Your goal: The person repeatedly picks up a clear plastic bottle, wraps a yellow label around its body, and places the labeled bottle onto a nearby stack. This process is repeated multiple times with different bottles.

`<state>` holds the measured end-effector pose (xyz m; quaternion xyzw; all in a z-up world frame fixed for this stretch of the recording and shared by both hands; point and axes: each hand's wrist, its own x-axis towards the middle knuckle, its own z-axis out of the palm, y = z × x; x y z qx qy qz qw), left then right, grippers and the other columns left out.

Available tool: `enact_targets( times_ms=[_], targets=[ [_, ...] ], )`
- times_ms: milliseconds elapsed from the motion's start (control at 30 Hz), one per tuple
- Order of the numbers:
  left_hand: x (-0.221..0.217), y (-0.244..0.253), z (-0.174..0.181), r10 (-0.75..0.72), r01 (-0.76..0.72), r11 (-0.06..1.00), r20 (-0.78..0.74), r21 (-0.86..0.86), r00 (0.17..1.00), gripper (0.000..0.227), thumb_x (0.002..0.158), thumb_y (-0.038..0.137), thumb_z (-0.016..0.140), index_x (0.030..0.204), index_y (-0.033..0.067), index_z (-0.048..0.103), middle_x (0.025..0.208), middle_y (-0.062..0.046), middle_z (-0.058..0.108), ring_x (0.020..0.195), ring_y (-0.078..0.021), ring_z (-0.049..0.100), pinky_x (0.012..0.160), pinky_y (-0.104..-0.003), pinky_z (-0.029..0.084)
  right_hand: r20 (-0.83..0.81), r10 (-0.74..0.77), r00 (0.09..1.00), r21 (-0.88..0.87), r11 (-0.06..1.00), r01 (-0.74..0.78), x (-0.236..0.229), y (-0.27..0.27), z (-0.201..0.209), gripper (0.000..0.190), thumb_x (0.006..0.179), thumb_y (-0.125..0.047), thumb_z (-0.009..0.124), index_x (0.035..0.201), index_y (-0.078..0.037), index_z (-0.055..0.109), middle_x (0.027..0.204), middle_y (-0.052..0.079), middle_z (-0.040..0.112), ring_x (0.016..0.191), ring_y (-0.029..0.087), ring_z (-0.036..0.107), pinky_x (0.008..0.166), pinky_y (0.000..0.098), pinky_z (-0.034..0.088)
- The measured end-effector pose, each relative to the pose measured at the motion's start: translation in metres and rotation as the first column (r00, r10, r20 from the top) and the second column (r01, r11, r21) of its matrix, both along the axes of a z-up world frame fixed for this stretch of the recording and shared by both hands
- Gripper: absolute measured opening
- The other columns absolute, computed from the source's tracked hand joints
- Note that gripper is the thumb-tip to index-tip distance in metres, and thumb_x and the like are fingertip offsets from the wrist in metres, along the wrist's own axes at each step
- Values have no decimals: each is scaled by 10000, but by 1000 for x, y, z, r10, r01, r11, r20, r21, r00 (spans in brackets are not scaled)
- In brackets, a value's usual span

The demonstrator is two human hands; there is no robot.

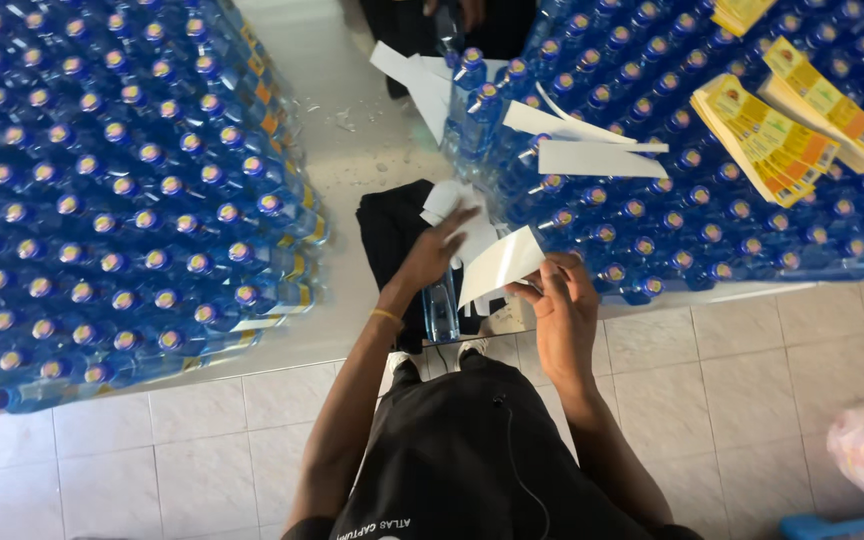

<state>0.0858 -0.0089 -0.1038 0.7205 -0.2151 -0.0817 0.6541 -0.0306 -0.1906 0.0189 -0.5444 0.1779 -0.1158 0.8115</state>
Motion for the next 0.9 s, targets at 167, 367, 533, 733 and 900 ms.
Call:
enact_targets(
  times_ms=[167,367,533,733,900],
  targets=[
    [7,-15,2,37,-41,999,88,33,995,337,1069,-42,616,1384,23,719,1359,-227,729,1300,-439,661,1117,-572,529,7,-28,1000,-23,999,28,2,-9,-4,199,1097,-190,644,1230,-46,614,1143,107,676,1066,309,796,908,513,703],
    [-68,-2,80,269,-268,963,66,-23,961,420,984,-22,736,1398,32,685,1272,-184,729,1180,-378,720,975,-500,626,-16,-126,992,-65,990,125,6,3,6,182,1105,-184,645,1203,-32,625,1140,123,662,1060,327,794,934,529,704],
    [-89,-24,82,180,-181,983,-17,-37,983,721,934,10,821,1566,-40,477,1477,-346,581,1276,-606,628,1052,-705,548,-17,5,1000,-296,955,-10,19,29,10,274,1129,-262,648,1198,2,662,1181,201,686,1098,388,769,992,540,664],
    [-70,-3,21,286,-438,852,-446,-286,848,352,1017,61,785,1297,-11,584,1089,-136,763,915,-161,748,829,-315,625,-1,363,932,-443,835,-326,14,40,22,434,1114,-342,618,1437,-64,698,1387,211,732,1353,387,671,1147,571,504],
    [-76,9,44,163,-645,658,-763,-388,625,408,1082,156,700,1371,-42,490,1265,-274,676,1154,-434,755,970,-544,655,-204,78,976,-484,858,-170,-29,13,-32,469,1162,-388,570,868,-98,793,714,58,714,730,172,676,861,355,533]
  ],
)
